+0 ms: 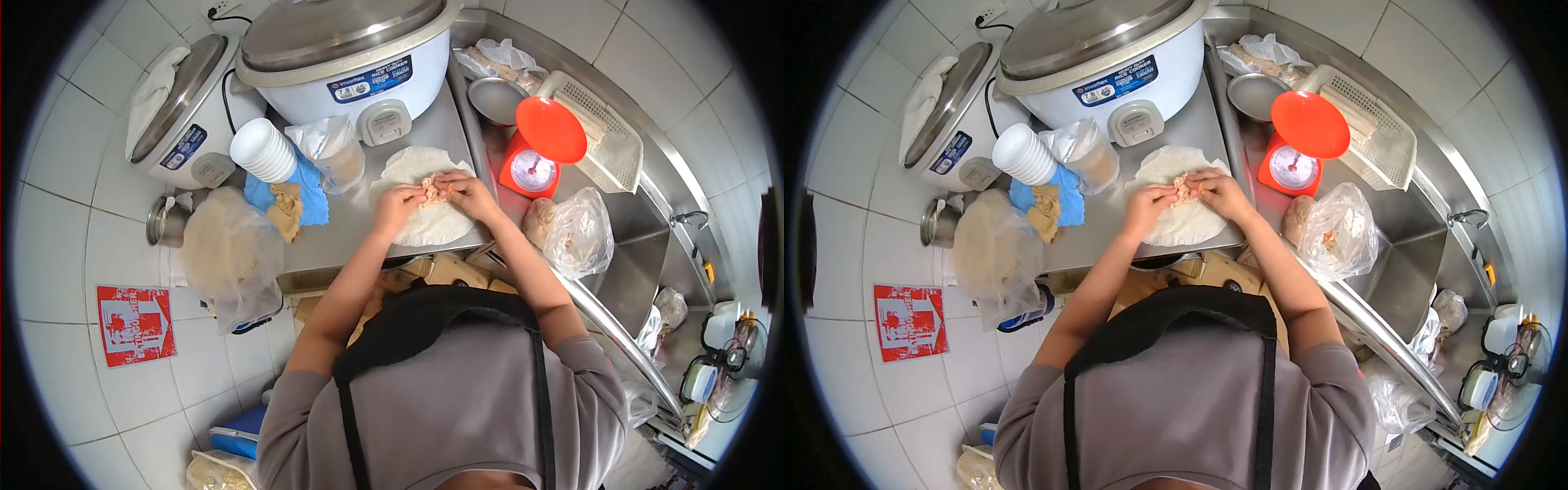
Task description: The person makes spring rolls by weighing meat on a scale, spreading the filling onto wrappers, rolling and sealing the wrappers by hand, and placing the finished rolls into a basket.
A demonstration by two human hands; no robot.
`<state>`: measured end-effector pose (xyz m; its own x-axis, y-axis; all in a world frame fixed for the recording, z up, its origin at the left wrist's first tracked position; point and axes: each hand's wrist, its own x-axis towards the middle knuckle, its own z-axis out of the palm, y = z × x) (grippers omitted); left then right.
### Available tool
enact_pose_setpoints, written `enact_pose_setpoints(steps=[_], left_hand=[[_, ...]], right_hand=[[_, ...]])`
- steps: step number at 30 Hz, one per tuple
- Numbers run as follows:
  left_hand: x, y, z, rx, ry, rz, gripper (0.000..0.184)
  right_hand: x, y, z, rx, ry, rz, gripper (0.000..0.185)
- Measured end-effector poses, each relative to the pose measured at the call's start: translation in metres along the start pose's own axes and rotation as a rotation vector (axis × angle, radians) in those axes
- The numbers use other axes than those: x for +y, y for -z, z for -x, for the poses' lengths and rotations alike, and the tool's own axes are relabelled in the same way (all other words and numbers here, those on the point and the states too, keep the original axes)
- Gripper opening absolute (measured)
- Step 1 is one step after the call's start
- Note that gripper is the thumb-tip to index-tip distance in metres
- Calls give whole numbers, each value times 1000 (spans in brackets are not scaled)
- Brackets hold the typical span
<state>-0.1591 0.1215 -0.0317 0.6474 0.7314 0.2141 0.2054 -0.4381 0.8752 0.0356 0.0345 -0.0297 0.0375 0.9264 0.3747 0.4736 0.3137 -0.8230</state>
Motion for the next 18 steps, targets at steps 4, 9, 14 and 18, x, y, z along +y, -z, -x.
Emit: enact_pose_setpoints(steps=[4, 9, 14, 18], left_hand=[[-11, 5, -6, -15, 171, 469, 46], [28, 8, -10, 15, -199, -331, 56], [19, 13, -20, -235, -163, -293, 56], [12, 22, -18, -337, -67, -388, 52]], right_hand=[[-15, 22, -3, 20, -152, -131, 31], [-24, 11, -16, -126, -87, 424, 47], [-33, -9, -30, -234, -89, 683, 32], [-29, -19, -26, -170, -68, 699, 26]])
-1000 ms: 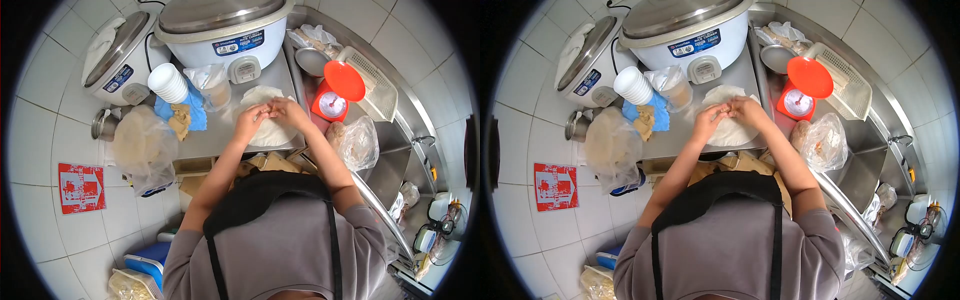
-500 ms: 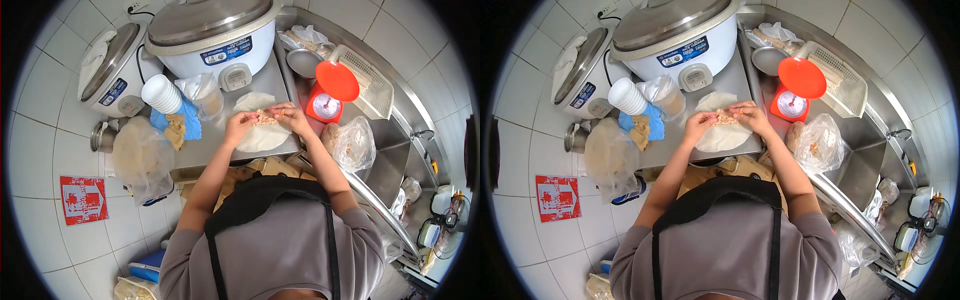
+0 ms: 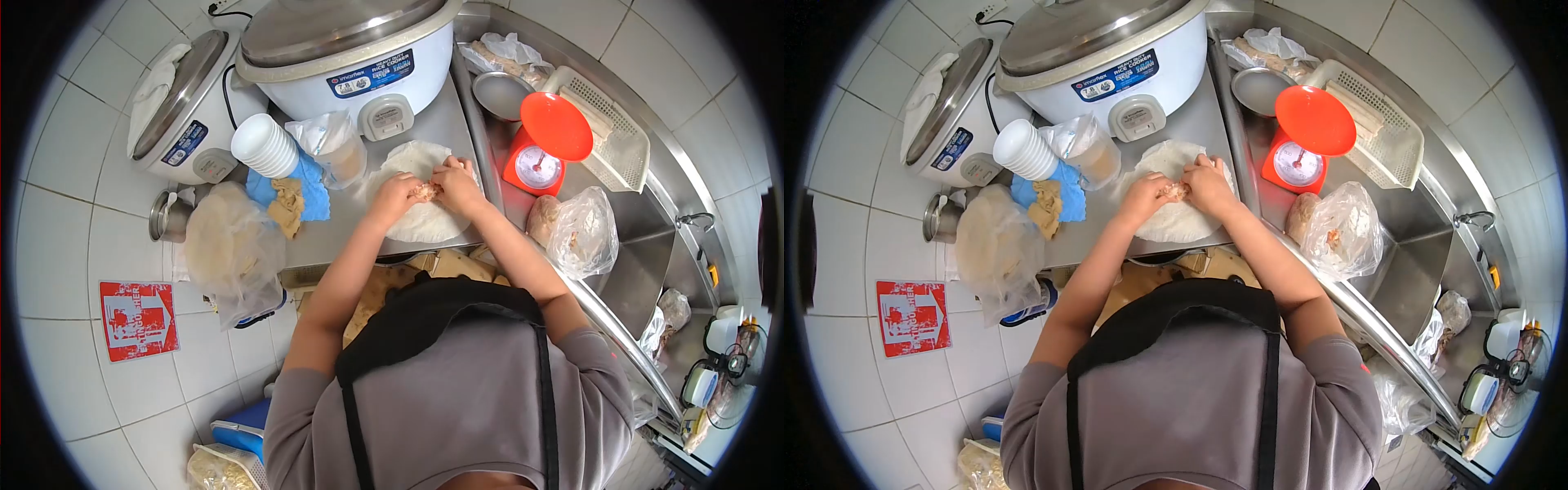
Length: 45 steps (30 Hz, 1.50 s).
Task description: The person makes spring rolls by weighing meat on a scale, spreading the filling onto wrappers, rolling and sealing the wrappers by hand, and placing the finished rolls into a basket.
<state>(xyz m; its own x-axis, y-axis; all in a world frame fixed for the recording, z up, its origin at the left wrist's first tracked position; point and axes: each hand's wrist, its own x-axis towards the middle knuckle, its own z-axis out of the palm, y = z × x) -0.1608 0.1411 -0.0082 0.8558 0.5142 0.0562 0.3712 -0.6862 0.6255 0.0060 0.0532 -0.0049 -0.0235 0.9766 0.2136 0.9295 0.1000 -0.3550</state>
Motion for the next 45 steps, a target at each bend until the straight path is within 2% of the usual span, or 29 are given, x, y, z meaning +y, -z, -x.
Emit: enact_pose_setpoints(steps=[1, 4, 7, 10, 13, 16, 19, 22, 25, 28, 30, 33, 37, 40, 45], left_hand=[[-1, 4, 1, -22, 6, 0, 49], [-7, 8, 14, 274, -202, 146, 39], [-12, 20, 17, 165, -310, 89, 37], [-10, 19, 19, 85, -155, 35, 34], [-12, 12, 25, 93, -71, 33, 32], [-20, 16, 27, 115, -104, 66, 32], [-29, 28, 30, 209, -256, 150, 36], [-46, 39, 28, 50, -282, 57, 45], [-29, 30, 41, 30, -121, 61, 47], [10, 14, 53, 226, 27, 133, 41], [11, 9, 49, 243, 6, 105, 39], [-4, 3, 44, 241, -6, 58, 39], [-17, 3, 41, 276, -79, 0, 34], [-5, 13, 46, 284, -46, 121, 26], [-26, 6, 52, 271, 10, 149, 29]], right_hand=[[1, -2, 0, -1, -7, 15, 24], [-3, 8, 1, -10, -42, -41, 21], [-9, 7, -6, -53, -19, -53, 24], [-10, 2, -12, -112, 21, -1, 27], [-12, 7, -11, -146, 24, 14, 27], [-21, 8, -10, -110, 7, -3, 27], [-31, -1, -14, -99, -52, 59, 29], [-29, -8, -16, -102, -28, 48, 27], [-11, 4, -16, -160, 42, -13, 26], [-2, 11, -16, -156, 60, -82, 25], [-10, 18, -17, -219, 79, -56, 28], [-18, -4, -13, -87, 99, 40, 28], [-33, -4, -9, -73, -8, 57, 22], [-36, 3, -8, -56, -18, 29, 20], [-40, -17, -9, -30, 47, -9, 24]])
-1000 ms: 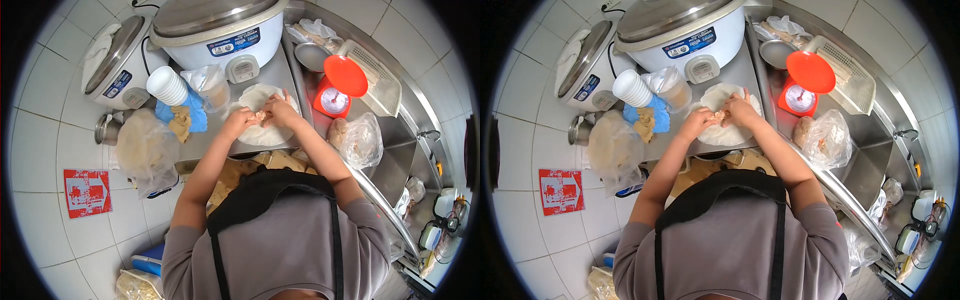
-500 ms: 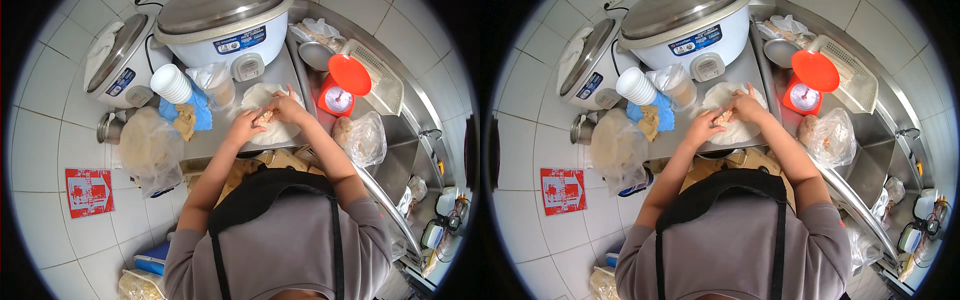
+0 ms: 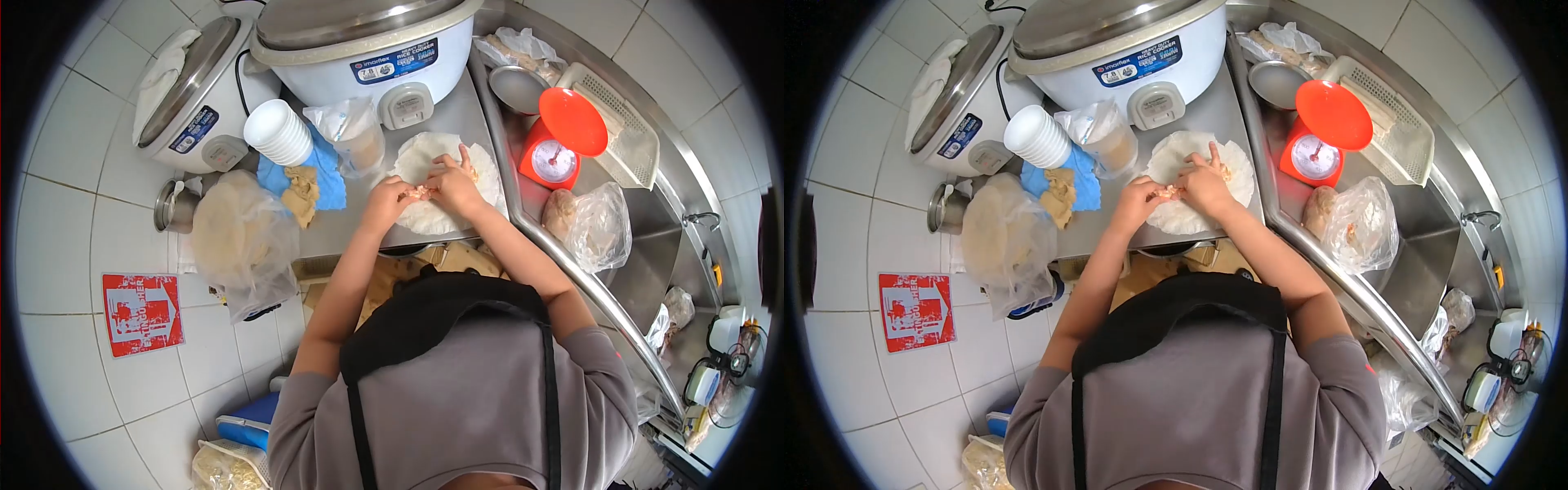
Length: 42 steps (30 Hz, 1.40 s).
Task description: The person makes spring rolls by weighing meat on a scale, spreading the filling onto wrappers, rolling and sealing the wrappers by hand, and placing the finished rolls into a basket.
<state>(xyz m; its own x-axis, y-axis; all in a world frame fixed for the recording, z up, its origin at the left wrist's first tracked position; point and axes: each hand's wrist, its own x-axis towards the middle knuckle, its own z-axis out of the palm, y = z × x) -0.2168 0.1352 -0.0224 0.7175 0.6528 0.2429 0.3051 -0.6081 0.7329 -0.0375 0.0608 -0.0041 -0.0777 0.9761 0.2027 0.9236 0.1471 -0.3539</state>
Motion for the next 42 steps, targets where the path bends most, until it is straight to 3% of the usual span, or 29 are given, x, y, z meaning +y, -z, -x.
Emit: enact_pose_setpoints(steps=[7, 10, 16, 22, 25, 28, 30, 33, 35, 38, 41, 42], left_hand=[[12, 12, 4, 64, -93, -109, 24], [9, 14, 4, -13, -2, 27, 24], [8, 11, 5, 19, 62, -77, 23], [17, 2, 5, 202, 1, -151, 22], [39, 4, 0, 206, -90, -267, 24], [33, -10, -3, 68, 31, -293, 27], [28, -15, -6, 49, 31, -320, 29], [32, -18, -5, 138, 7, -339, 29], [36, -24, -7, 165, -40, -236, 34], [45, -34, -13, 211, -63, -206, 22], [36, -46, -18, 240, -99, -235, 12], [32, -49, -20, 261, -132, -225, 13]], right_hand=[[-9, 5, -1, 12, 43, 23, 21], [-12, -6, -6, 47, 69, 86, 19], [-17, 4, -8, -47, 72, 65, 12], [-16, -6, -9, -30, 36, 166, 16], [-8, 5, -3, 14, 3, 95, 15], [2, 7, 0, -123, -44, 133, 28], [5, 12, 3, -92, -45, 105, 27], [9, 9, 3, -42, -75, 151, 35], [14, 15, 4, -32, -38, 143, 24], [18, 12, 2, -25, -49, 127, 22], [26, 12, 9, 157, 3, 89, 21], [27, 16, 8, 96, -33, 85, 21]])
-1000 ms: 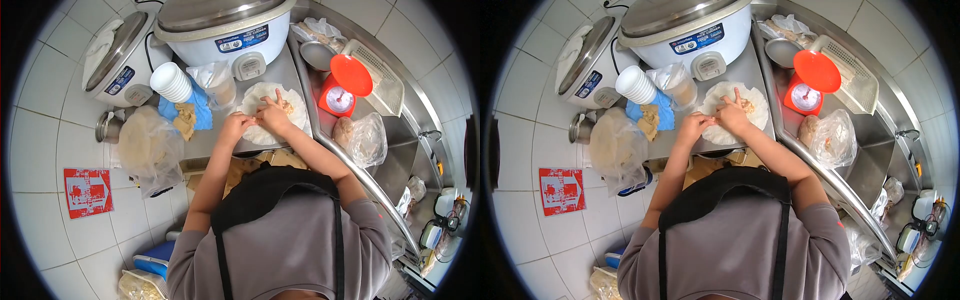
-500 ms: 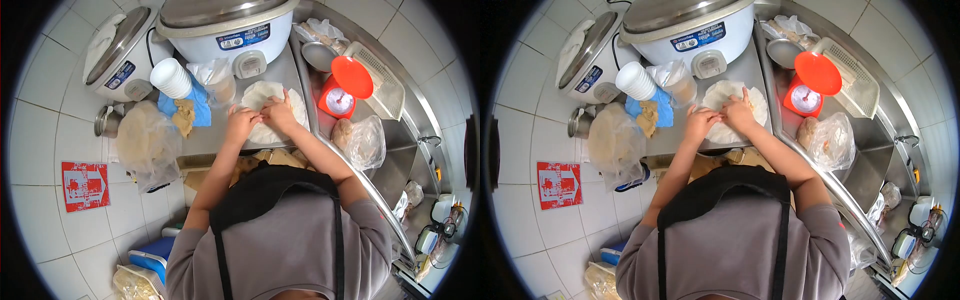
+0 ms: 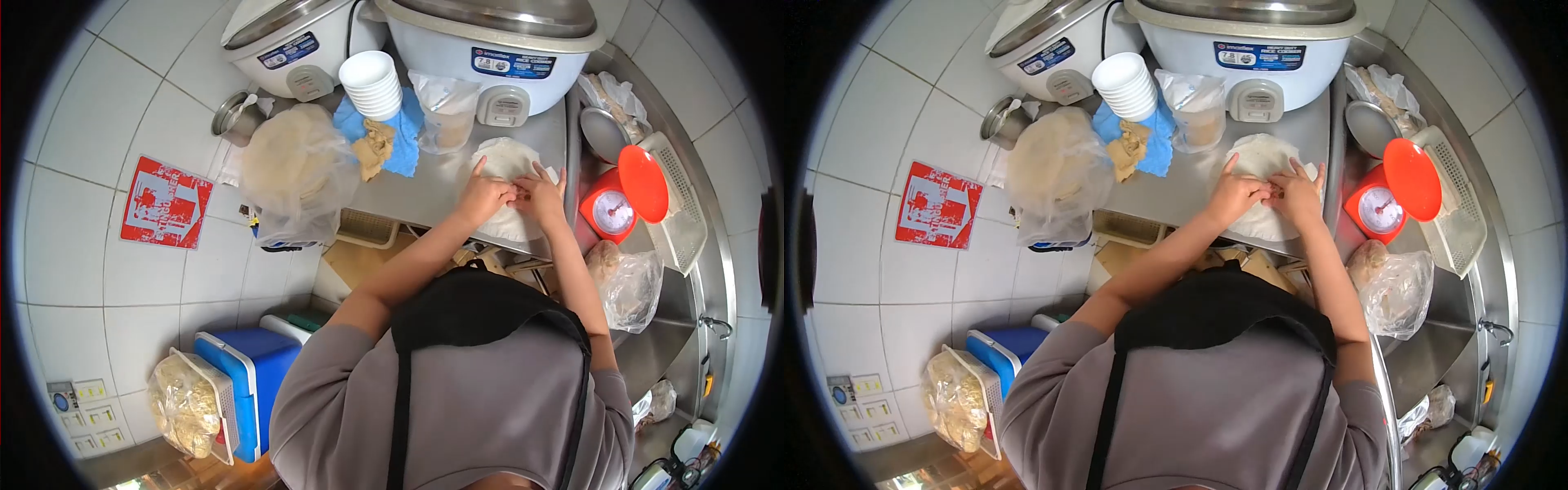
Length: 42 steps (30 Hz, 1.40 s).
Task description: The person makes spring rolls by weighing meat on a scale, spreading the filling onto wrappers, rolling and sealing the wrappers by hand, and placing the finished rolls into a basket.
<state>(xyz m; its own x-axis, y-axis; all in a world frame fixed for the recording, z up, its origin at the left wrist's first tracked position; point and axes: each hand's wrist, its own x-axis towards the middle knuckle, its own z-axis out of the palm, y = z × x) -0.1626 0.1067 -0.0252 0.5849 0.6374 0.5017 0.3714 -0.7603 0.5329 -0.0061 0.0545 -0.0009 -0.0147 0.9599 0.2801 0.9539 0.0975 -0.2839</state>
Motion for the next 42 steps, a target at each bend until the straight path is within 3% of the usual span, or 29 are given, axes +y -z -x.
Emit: enact_pose_setpoints(steps=[2, 9, 13, 17, 20, 23, 26, 29, 32, 35, 39, 42], left_hand=[[-5, -14, 1, 35, -63, 48, 14], [1, -12, -7, -91, 34, -14, 23], [15, -12, -8, -174, 49, -104, 33], [31, 3, -21, -236, 115, -133, 28], [40, -5, -22, -15, -30, -81, 24], [36, -19, -26, -153, -30, -44, 30], [25, -18, -27, -277, -4, -24, 46], [25, -17, -31, -309, 72, -11, 56], [40, -16, -40, -311, 35, -43, 64], [38, -37, -42, -263, -44, -9, 69], [47, -47, -45, -290, 42, 42, 66], [48, -46, -47, -386, 28, 10, 61]], right_hand=[[5, 7, 2, -132, -93, 4, 22], [19, 17, 10, -23, -46, -118, 18], [38, 8, 9, -103, -28, -20, 36], [41, 24, 14, -57, -10, -189, 32], [56, 19, 16, -74, 15, -168, 36], [60, 7, 17, -119, -11, -108, 49], [52, 20, 24, 26, -40, -399, 36], [72, 16, 29, 61, -17, -330, 29], [74, 19, 23, -102, 15, -205, 37], [76, 13, 24, -81, -27, -234, 31], [84, 20, 30, 2, -138, -379, 26], [81, 26, 26, -92, -70, -145, 28]])
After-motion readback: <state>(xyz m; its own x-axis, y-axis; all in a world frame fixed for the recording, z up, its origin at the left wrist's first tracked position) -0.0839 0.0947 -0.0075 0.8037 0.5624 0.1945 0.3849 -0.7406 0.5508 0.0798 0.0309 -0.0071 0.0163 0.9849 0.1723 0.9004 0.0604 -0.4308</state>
